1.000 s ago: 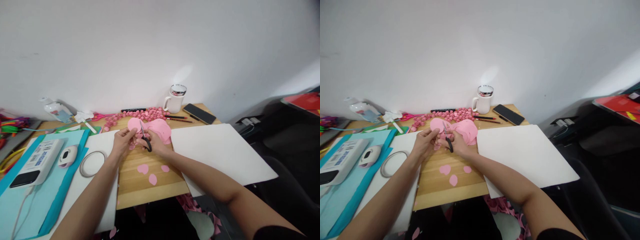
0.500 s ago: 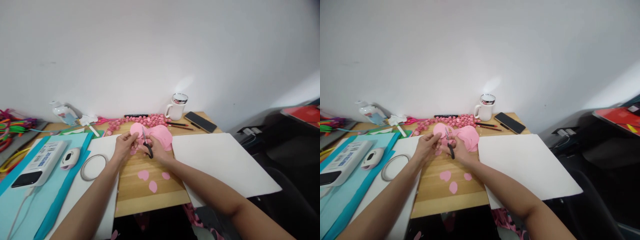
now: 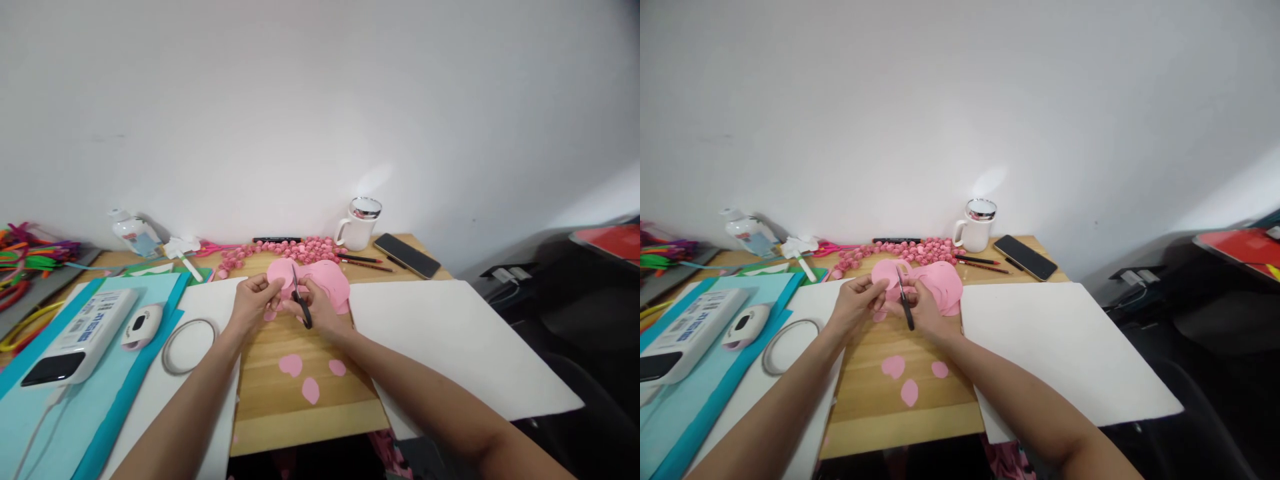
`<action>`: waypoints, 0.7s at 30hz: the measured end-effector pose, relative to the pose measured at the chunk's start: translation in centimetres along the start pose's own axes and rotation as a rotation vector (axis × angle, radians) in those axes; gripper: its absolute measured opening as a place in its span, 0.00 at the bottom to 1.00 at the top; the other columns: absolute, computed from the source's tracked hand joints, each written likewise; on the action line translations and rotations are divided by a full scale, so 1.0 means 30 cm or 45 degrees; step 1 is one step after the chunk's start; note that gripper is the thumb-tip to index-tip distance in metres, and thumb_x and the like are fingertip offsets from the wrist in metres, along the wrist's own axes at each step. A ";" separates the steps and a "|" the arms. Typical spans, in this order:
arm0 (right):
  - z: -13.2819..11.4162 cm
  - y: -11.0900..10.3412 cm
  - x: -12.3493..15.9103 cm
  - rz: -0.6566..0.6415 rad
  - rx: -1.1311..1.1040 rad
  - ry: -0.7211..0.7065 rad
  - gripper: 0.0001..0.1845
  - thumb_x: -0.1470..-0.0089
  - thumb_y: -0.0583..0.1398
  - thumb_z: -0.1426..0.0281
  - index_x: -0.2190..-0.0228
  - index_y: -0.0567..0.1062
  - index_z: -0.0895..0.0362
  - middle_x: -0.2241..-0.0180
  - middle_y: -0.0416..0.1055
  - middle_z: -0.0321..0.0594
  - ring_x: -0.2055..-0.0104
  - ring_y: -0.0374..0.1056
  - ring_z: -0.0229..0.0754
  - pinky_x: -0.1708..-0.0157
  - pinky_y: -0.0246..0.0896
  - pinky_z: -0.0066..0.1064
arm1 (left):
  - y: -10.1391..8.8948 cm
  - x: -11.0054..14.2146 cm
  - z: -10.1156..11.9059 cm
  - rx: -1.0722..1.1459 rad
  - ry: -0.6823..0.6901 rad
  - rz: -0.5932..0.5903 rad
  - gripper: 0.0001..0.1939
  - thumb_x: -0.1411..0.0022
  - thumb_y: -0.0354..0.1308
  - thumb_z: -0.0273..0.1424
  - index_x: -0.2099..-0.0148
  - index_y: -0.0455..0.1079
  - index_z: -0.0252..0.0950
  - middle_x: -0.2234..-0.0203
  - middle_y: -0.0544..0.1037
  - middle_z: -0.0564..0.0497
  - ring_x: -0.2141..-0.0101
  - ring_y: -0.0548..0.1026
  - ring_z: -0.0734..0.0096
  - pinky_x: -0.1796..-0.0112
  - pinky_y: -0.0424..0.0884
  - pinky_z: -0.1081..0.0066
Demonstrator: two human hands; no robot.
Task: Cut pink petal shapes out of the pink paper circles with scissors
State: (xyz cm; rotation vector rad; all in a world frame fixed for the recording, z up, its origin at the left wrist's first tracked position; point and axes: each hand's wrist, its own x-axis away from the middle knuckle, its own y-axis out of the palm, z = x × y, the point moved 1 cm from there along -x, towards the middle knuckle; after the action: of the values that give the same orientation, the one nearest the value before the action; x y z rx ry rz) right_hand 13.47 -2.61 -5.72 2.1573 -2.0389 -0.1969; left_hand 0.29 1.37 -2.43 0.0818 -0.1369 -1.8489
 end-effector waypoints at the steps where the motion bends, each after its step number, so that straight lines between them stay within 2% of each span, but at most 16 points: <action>1: -0.003 0.000 0.002 0.001 -0.005 0.003 0.29 0.64 0.69 0.61 0.62 0.62 0.55 0.80 0.62 0.26 0.82 0.56 0.32 0.81 0.49 0.24 | 0.000 0.000 -0.001 0.001 -0.001 0.004 0.17 0.53 0.66 0.37 0.82 0.63 0.34 0.93 0.65 0.59 0.92 0.58 0.83 0.89 0.54 0.79; 8: -0.036 0.006 0.012 0.011 0.018 0.034 0.27 0.64 0.69 0.62 0.64 0.64 0.56 0.80 0.63 0.26 0.82 0.56 0.31 0.82 0.48 0.24 | -0.007 -0.002 0.002 -0.021 0.042 0.041 0.17 0.52 0.65 0.36 0.81 0.61 0.35 0.92 0.65 0.59 0.91 0.59 0.84 0.88 0.55 0.80; 15: -0.014 0.008 0.004 0.008 0.010 0.015 0.26 0.63 0.68 0.61 0.64 0.64 0.56 0.83 0.61 0.25 0.83 0.54 0.30 0.83 0.46 0.23 | -0.009 0.000 0.011 -0.080 0.062 0.072 0.17 0.52 0.64 0.36 0.81 0.60 0.34 0.93 0.66 0.59 0.90 0.59 0.84 0.87 0.54 0.82; 21: -0.014 0.012 0.005 0.010 0.042 0.037 0.27 0.62 0.67 0.61 0.63 0.63 0.56 0.84 0.62 0.24 0.84 0.54 0.30 0.84 0.46 0.22 | -0.006 -0.001 0.003 -0.025 0.053 0.041 0.16 0.49 0.63 0.37 0.80 0.61 0.35 0.92 0.66 0.59 0.90 0.60 0.83 0.88 0.55 0.81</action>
State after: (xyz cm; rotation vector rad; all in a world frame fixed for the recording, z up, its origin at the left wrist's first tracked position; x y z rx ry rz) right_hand 13.22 -2.77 -5.23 2.1579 -2.0484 -0.1314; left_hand 0.11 1.45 -2.37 0.1036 -0.0911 -1.8145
